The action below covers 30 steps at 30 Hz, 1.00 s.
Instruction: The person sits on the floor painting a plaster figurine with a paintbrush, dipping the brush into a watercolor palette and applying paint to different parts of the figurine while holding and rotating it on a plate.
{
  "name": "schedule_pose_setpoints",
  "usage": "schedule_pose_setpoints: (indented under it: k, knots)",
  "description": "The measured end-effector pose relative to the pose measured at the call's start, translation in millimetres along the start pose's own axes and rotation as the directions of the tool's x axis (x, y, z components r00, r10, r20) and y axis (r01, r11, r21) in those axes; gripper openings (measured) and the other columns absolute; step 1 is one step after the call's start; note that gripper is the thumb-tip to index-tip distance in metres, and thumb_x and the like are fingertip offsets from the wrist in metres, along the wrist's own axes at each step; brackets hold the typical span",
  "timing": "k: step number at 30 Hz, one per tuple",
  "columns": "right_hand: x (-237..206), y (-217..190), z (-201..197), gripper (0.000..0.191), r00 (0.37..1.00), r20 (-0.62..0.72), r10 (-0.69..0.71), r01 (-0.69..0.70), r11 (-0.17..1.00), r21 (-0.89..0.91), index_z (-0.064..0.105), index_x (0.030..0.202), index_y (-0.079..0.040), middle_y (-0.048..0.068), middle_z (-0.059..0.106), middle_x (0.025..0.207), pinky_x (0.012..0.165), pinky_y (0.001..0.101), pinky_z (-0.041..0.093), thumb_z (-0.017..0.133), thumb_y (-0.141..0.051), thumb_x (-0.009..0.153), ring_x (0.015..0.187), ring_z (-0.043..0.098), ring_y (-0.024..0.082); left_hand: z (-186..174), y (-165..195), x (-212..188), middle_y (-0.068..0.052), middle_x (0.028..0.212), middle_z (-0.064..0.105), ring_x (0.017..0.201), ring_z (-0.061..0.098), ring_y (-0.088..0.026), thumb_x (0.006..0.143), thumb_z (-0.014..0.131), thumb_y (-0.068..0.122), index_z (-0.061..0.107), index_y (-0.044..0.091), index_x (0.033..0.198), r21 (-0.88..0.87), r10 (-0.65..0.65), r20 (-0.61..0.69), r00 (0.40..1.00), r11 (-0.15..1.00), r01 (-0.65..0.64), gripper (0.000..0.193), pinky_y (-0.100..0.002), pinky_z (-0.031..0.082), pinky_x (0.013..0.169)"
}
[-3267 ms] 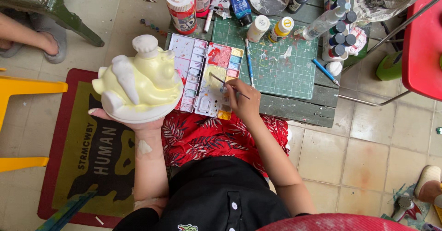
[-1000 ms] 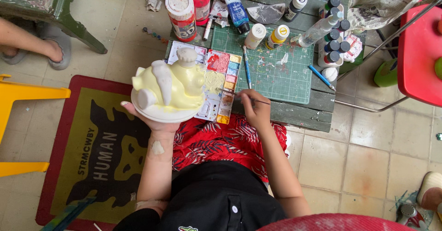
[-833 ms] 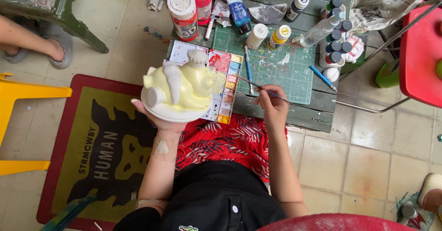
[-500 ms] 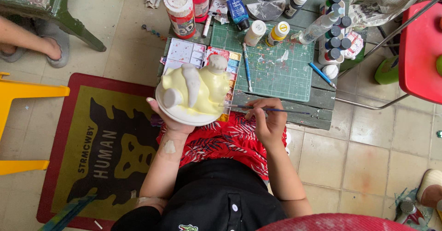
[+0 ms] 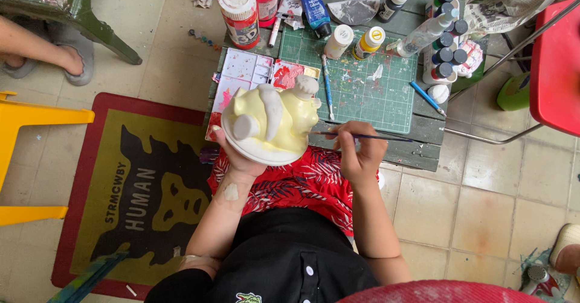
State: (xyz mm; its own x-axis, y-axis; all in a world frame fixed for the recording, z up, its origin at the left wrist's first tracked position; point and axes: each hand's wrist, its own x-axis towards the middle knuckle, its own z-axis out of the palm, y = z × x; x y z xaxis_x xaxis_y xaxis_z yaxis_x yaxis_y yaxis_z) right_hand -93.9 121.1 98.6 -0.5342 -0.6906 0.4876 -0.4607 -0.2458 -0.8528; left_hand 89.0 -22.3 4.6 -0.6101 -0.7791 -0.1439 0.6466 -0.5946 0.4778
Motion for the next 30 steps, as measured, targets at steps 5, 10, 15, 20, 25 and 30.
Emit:
schedule_pose_setpoints:
  k: [5, 10, 15, 20, 25, 30]
  knots:
    - [-4, 3, -5, 0.004, 0.999, -0.025, 0.043, -0.039, 0.987, 0.155, 0.056, 0.105, 0.002, 0.014, 0.068, 0.089, 0.07, 0.0303, 0.059, 0.052, 0.002, 0.107, 0.07, 0.066, 0.015, -6, -3, 1, -0.006, 0.162, 0.041, 0.148, 0.042, -0.028, 0.08, 0.041, 0.092, 0.029, 0.02, 0.163, -0.004, -0.026, -0.003, 1.0, 1.0, 0.026, 0.111, -0.051, 0.036, 0.122]
    - [-12, 11, -4, 0.008, 0.992, -0.051, 0.117, -0.107, 0.981, 0.164, 0.055, 0.105, 0.003, 0.017, 0.069, 0.092, 0.065, 0.0301, 0.056, 0.053, -0.004, 0.108, 0.069, 0.067, 0.017, -4, -6, 1, -0.006, 0.16, 0.043, 0.146, 0.045, -0.028, 0.082, 0.041, 0.091, 0.032, 0.018, 0.163, -0.038, -0.03, 0.018, 0.999, 0.999, 0.031, 0.109, -0.051, 0.037, 0.123]
    - [-25, 14, -2, 0.013, 0.97, -0.165, 0.181, -0.113, 0.927, 0.357, 0.056, 0.108, 0.001, 0.018, 0.07, 0.099, 0.068, 0.0335, 0.06, 0.053, -0.011, 0.109, 0.069, 0.069, 0.018, -2, -5, -1, -0.005, 0.159, 0.045, 0.145, 0.046, -0.028, 0.083, 0.038, 0.091, 0.033, 0.018, 0.162, -0.099, -0.034, 0.018, 0.999, 0.994, 0.036, 0.107, -0.051, 0.038, 0.122]
    - [-33, 7, 17, 0.02, 0.972, -0.159, -0.174, 0.19, 0.978, 0.088, 0.063, 0.105, 0.003, 0.018, 0.072, 0.096, 0.065, 0.0336, 0.058, 0.054, -0.014, 0.11, 0.071, 0.069, 0.022, -1, -6, -3, -0.006, 0.159, 0.046, 0.144, 0.047, -0.027, 0.084, 0.033, 0.091, 0.034, 0.017, 0.162, -0.123, -0.054, 0.029, 0.998, 0.991, 0.057, 0.108, -0.051, 0.038, 0.121]
    - [-28, -5, 24, 0.018, 0.894, 0.034, -0.446, 0.443, 0.871, -0.213, 0.067, 0.097, -0.005, 0.015, 0.076, 0.084, 0.054, 0.0308, 0.047, 0.054, -0.015, 0.105, 0.063, 0.069, 0.02, 4, -3, -3, -0.006, 0.159, 0.046, 0.144, 0.047, -0.028, 0.085, 0.03, 0.091, 0.035, 0.017, 0.162, -0.105, -0.056, 0.002, 0.998, 0.993, 0.056, 0.106, -0.05, 0.037, 0.122]
    - [-24, -9, 18, 0.022, 0.921, 0.027, -0.389, 0.39, 0.914, -0.112, 0.064, 0.093, -0.006, 0.011, 0.074, 0.081, 0.055, 0.0311, 0.048, 0.05, -0.016, 0.106, 0.065, 0.071, 0.021, 9, 3, -3, -0.004, 0.159, 0.045, 0.144, 0.047, -0.027, 0.086, 0.028, 0.089, 0.034, 0.02, 0.161, -0.162, -0.077, 0.0, 0.997, 0.984, 0.076, 0.103, -0.05, 0.037, 0.122]
